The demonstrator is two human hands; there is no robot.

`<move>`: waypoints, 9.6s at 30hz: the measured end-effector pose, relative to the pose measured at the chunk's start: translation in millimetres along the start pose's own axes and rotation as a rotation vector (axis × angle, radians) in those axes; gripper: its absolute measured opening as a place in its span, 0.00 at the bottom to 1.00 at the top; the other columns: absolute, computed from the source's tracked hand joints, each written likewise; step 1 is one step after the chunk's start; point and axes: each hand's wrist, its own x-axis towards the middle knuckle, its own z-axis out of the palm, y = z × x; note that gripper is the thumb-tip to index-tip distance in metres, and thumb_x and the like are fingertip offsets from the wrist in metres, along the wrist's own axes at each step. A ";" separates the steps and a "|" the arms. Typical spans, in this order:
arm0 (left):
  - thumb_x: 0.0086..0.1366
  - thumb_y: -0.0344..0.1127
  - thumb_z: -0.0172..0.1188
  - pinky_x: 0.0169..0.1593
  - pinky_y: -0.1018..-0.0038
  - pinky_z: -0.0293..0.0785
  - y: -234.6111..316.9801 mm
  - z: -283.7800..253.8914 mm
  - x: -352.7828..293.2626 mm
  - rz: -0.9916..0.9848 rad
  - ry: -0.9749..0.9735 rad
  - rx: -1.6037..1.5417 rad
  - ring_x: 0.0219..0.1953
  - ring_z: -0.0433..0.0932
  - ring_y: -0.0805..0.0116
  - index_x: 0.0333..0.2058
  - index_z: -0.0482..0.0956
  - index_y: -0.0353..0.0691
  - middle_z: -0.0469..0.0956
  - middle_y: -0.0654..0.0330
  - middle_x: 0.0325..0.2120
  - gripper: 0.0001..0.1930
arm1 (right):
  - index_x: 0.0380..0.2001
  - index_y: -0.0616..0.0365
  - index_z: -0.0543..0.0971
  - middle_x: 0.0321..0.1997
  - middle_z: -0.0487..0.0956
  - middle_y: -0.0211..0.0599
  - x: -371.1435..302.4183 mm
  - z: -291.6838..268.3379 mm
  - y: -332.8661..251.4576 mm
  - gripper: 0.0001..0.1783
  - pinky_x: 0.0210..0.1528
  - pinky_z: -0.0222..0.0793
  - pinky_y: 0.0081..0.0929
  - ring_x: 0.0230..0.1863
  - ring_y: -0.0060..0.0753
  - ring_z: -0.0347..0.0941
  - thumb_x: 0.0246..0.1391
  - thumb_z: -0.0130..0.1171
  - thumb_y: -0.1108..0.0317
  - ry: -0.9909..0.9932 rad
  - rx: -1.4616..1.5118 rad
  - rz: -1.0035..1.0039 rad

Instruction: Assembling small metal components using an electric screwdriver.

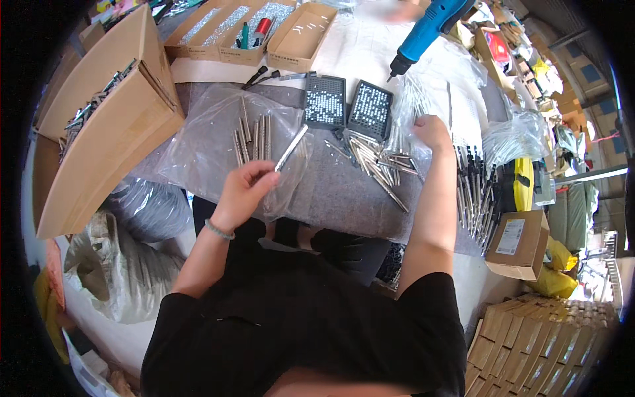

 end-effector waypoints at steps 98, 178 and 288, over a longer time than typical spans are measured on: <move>0.52 0.23 0.52 0.45 0.65 0.71 12.3 21.7 35.4 0.749 0.087 1.021 0.42 0.72 0.53 0.44 0.73 0.39 0.74 0.54 0.37 0.18 | 0.29 0.52 0.82 0.24 0.80 0.39 -203.6 -15.3 -128.0 0.06 0.25 0.70 0.30 0.24 0.40 0.77 0.47 0.63 0.63 0.359 0.434 -0.281; 0.65 0.34 0.51 0.47 0.73 0.74 -8.8 90.0 23.4 -0.123 -0.116 -0.654 0.43 0.76 0.65 0.47 0.71 0.34 0.77 0.53 0.40 0.14 | 0.38 0.60 0.75 0.36 0.77 0.47 -211.2 40.7 -142.5 0.13 0.37 0.71 0.34 0.35 0.48 0.75 0.54 0.57 0.63 0.145 0.718 -0.168; 0.56 0.35 0.57 0.32 0.66 0.73 2.1 69.1 37.8 0.745 -0.302 0.925 0.32 0.75 0.59 0.33 0.75 0.41 0.74 0.60 0.27 0.07 | 0.33 0.56 0.79 0.28 0.77 0.36 -180.0 43.7 -127.8 0.10 0.31 0.71 0.33 0.30 0.41 0.75 0.48 0.60 0.63 0.238 0.494 -0.502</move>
